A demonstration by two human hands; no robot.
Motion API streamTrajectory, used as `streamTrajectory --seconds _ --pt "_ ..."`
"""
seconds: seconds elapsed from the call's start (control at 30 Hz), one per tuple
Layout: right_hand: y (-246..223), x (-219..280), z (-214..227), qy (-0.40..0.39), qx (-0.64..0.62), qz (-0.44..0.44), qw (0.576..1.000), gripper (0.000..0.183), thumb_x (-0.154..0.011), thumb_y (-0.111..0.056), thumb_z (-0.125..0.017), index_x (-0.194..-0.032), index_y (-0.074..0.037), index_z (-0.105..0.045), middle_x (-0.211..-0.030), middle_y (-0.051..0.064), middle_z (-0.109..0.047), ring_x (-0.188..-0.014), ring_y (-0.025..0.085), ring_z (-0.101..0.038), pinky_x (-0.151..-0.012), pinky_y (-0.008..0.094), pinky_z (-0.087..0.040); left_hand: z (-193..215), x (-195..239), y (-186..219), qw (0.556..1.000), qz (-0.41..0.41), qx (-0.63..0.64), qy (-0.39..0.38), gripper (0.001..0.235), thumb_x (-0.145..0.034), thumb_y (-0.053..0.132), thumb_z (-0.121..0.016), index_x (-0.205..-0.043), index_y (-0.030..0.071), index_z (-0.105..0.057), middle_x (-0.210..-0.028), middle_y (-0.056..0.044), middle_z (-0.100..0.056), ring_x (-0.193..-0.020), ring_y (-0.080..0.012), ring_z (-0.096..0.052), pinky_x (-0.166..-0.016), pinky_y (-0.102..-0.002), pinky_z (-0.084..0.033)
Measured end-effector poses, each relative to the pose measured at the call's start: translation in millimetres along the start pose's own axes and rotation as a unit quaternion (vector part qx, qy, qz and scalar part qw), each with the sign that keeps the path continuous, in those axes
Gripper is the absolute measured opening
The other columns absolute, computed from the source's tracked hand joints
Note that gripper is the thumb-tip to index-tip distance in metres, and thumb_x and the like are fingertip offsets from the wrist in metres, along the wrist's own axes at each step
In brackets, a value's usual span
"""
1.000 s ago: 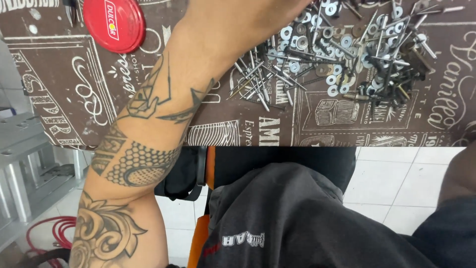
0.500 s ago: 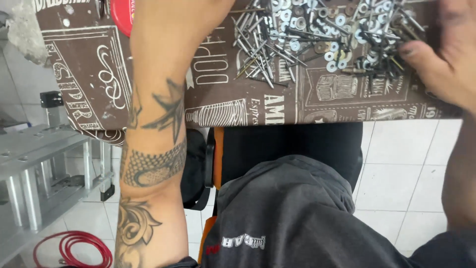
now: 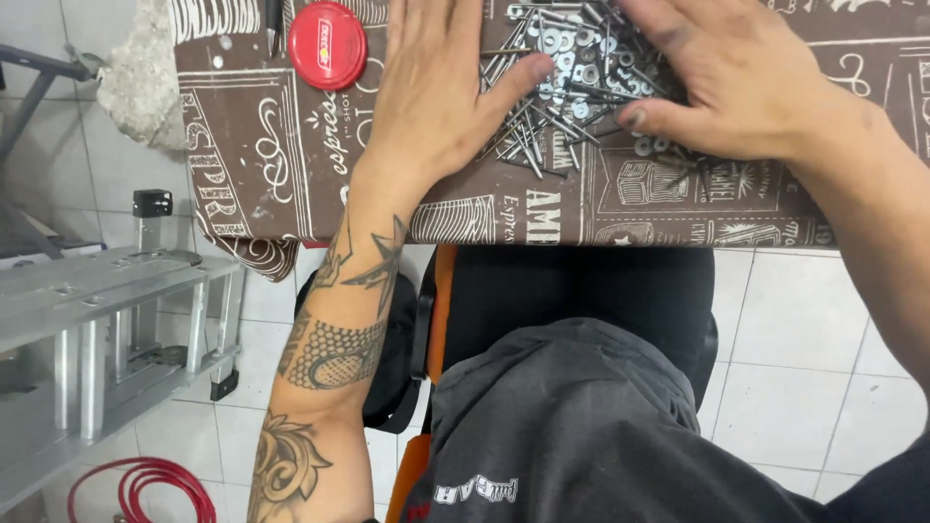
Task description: Manually assembling metal washers onto screws and placing them into an organizer tray.
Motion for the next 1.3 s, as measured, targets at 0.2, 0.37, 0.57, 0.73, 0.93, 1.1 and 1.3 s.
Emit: streamTrajectory --seconds 0.2,0.37,0.57,0.73,0.93,1.1,1.3 --pt "-13.4 -5.5 6.4 -0.041 -0.096 0.05 0.993 0.096 -0.098 -0.067 -0.027 -0.16 0.006 -0.029 -0.164 0.032 -0.032 -0.154 0.045 -0.027 -0.126 0.054 -0.016 -6.0 10.4 21.2 0.996 -0.008 0.003 -0.093 0.108 -0.089 0.082 -0.012 -0.162 0.002 -0.016 -0.171 -0.017 -0.007 -0.16 -0.0307 -0.008 -0.133 -0.051 -0.006" --pt "-8.7 -8.7 12.5 -0.023 -0.127 0.025 0.991 0.09 -0.097 -0.061 -0.035 -0.16 0.003 -0.029 -0.165 0.03 -0.033 -0.152 0.046 -0.032 -0.122 0.058 -0.025 -5.2 11.9 24.7 0.995 -0.062 0.071 -0.036 0.092 -0.1 0.071 -0.042 -0.16 0.004 -0.023 -0.169 -0.018 -0.024 -0.159 -0.0341 -0.022 -0.132 -0.055 -0.021" --pt "-14.9 -23.3 3.4 -0.062 -0.077 0.05 0.994 0.096 -0.097 -0.071 -0.024 -0.162 0.0 -0.026 -0.166 0.03 -0.026 -0.154 0.044 -0.024 -0.125 0.055 -0.013 -7.9 -6.6 34.8 0.989 -0.076 0.091 -0.085 0.098 -0.094 0.077 -0.017 -0.161 0.005 -0.019 -0.169 -0.022 -0.019 -0.159 -0.0377 -0.02 -0.131 -0.054 -0.012" --pt "-10.2 -10.9 16.9 -0.057 -0.144 0.039 0.987 0.094 -0.094 -0.067 -0.031 -0.159 0.001 -0.029 -0.167 0.026 -0.028 -0.152 0.043 -0.031 -0.125 0.056 -0.021 6.6 -0.2 32.2 0.972 -0.062 0.216 -0.072 0.1 -0.095 0.076 -0.007 -0.157 0.0 -0.027 -0.167 -0.02 -0.027 -0.157 -0.0329 -0.027 -0.129 -0.054 -0.022" --pt "4.6 -28.6 3.0 -0.085 -0.017 0.03 0.996 0.096 -0.097 -0.071 -0.015 -0.163 -0.002 -0.025 -0.164 0.032 -0.032 -0.15 0.044 -0.036 -0.12 0.055 -0.03 -2.7 -12.9 28.0 0.98 -0.07 0.089 -0.162 0.103 -0.09 0.076 0.001 -0.16 0.001 -0.012 -0.17 -0.023 -0.014 -0.159 -0.0356 -0.015 -0.132 -0.05 -0.007" --pt "-7.5 -34.1 8.7 -0.081 -0.073 0.139 0.984 0.093 -0.099 -0.069 -0.018 -0.162 -0.001 -0.016 -0.167 0.027 -0.026 -0.155 0.039 -0.028 -0.132 0.046 -0.018 9.0 4.4 32.5 0.955 -0.098 0.231 -0.159 0.101 -0.094 0.074 -0.003 -0.158 -0.003 -0.015 -0.169 -0.026 -0.02 -0.16 -0.0384 -0.021 -0.134 -0.055 -0.012" --pt "7.3 -7.1 7.8 -0.048 -0.116 0.088 0.988 0.098 -0.09 -0.072 -0.034 -0.158 -0.003 -0.031 -0.163 0.021 -0.042 -0.154 0.038 -0.039 -0.13 0.055 -0.028 3.7 37.1 7.7 0.992 -0.075 0.047 -0.092 0.108 -0.085 0.087 -0.026 -0.161 0.012 -0.016 -0.173 -0.013 -0.02 -0.164 -0.0343 -0.021 -0.138 -0.063 -0.013"
Point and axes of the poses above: each hand's wrist, its own x-axis away from the middle knuckle, its own z-axis out of the back of the hand, y = z × x, the point moved 5 cm from there along -x, towards the middle knuckle
